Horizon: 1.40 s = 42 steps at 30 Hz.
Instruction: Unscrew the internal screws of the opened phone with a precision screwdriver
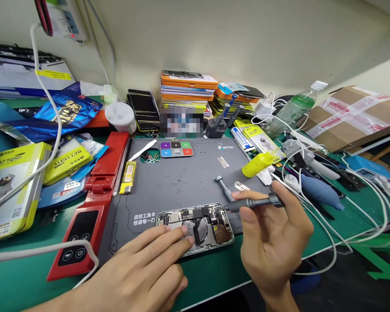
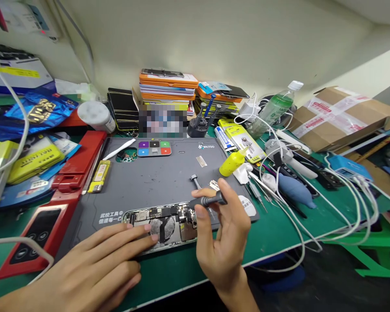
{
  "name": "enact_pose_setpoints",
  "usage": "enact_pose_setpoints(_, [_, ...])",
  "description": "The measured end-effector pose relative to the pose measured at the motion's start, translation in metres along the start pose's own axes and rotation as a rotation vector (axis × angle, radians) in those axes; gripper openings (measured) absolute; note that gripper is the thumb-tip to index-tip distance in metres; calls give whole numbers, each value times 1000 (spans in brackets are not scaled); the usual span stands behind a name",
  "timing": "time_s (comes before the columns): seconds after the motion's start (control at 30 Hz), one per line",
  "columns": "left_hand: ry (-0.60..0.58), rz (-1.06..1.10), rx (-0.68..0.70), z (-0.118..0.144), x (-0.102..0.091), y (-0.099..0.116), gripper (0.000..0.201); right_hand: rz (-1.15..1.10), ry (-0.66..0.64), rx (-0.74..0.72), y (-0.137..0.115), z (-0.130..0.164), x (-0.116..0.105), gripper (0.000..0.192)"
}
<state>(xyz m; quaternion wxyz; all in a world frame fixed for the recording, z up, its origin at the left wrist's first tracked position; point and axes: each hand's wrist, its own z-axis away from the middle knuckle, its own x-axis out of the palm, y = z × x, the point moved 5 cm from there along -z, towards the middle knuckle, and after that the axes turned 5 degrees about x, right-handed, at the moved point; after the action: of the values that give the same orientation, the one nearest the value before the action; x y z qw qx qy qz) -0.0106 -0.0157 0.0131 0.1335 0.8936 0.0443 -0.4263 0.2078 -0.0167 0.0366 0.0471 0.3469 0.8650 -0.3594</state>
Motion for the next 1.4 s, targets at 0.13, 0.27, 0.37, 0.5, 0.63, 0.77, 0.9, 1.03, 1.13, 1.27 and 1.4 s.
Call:
enact_pose_setpoints(0.13, [-11, -17, 14, 0, -2, -1, 28, 20, -9, -73, -14, -2, 11, 85])
enact_pose_setpoints(0.27, [5, -2, -22, -1, -3, -3, 29, 66, 2, -18, -6, -7, 9, 78])
enact_pose_setpoints(0.37, [6, 1, -25, -1, 0, -3, 29, 127, -34, -3, 6, -8, 4, 75])
enact_pose_setpoints(0.5, [9, 5, -39, -1, 3, -4, 26, 159, -98, -8, 15, -4, 4, 75])
enact_pose_setpoints(0.63, [4, 6, -44, 0, 4, -4, 26, 165, -132, -10, 15, 0, 8, 74])
enact_pose_setpoints(0.77, [0, 1, -53, 2, 4, -4, 25, 167, -148, -12, 15, 2, 9, 73])
enact_pose_setpoints(0.9, [-7, -7, -55, 2, 5, -4, 21, 172, -157, 2, 17, 3, 8, 74])
enact_pose_setpoints(1.03, [-4, -2, -50, 1, 6, -5, 21, 172, -157, 7, 17, 3, 8, 73])
enact_pose_setpoints(1.13, [-13, 4, -52, 1, 7, -5, 25, 178, -161, 11, 17, 2, 9, 72])
enact_pose_setpoints(1.27, [-17, 5, -62, 1, 6, -6, 27, 207, -156, 13, 18, 3, 11, 72])
enact_pose_setpoints(1.4, [-17, 10, -57, 3, 4, -4, 28, 260, -127, -40, 14, 2, 8, 79])
